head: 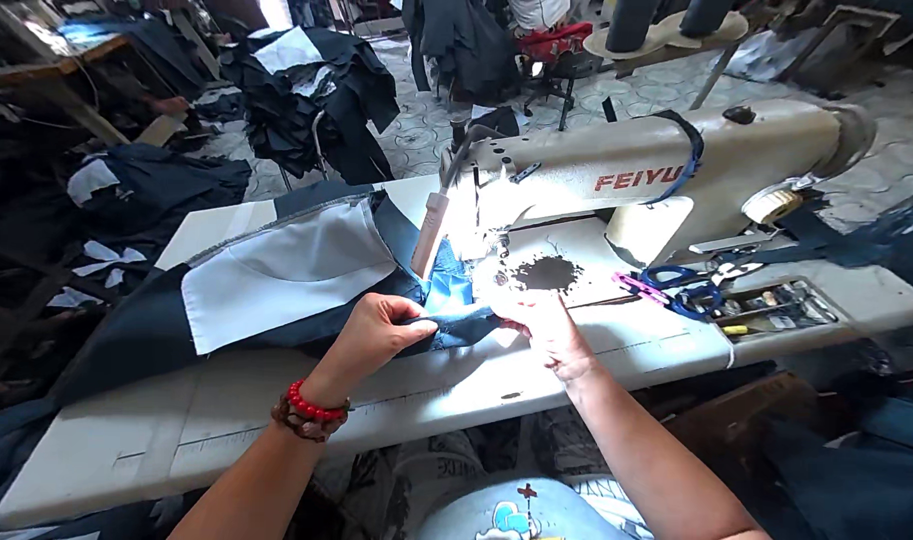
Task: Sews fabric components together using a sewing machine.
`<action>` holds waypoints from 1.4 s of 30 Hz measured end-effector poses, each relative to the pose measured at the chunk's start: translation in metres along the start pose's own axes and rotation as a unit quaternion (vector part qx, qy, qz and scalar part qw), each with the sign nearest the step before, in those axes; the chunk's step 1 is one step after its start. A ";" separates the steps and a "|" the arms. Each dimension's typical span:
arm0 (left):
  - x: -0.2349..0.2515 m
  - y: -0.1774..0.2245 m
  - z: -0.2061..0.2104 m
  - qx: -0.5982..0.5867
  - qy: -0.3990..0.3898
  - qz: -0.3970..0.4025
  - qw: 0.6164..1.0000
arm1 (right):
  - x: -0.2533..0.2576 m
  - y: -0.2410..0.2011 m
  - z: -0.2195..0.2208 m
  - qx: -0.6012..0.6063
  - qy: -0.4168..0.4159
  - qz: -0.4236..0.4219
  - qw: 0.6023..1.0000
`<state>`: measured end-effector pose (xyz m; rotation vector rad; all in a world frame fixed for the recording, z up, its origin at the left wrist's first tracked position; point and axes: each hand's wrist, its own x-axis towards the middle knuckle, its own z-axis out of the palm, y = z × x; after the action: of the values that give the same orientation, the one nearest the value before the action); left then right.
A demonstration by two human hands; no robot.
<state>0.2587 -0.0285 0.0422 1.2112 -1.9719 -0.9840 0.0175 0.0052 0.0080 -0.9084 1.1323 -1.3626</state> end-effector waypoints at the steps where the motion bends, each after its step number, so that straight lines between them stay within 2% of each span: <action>1: 0.000 0.000 0.000 -0.005 0.001 -0.001 1.000 | 0.000 -0.002 0.000 0.002 -0.004 0.004 1.000; 26: 0.000 -0.005 -0.001 -0.078 -0.011 -0.018 0.997 | 0.011 -0.021 -0.003 -0.057 -0.057 0.066 0.994; 31: -0.001 -0.005 -0.003 -0.075 -0.030 -0.015 0.997 | 0.011 -0.016 -0.009 -0.085 -0.124 -0.019 0.988; 36: -0.003 -0.004 -0.003 -0.033 -0.037 0.001 0.999 | 0.015 -0.005 -0.015 -0.198 -0.225 -0.148 0.942; 39: -0.007 -0.003 0.000 0.012 -0.023 0.034 0.999 | 0.009 -0.007 -0.010 -0.295 -0.208 -0.239 0.901; 42: -0.015 0.001 0.006 0.076 0.013 0.080 0.994 | -0.006 -0.016 0.008 -0.417 -0.137 -0.241 0.865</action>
<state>0.2588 -0.0131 0.0382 1.1201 -2.1185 -0.7465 0.0212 0.0094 0.0260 -2.0606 1.3314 -1.0324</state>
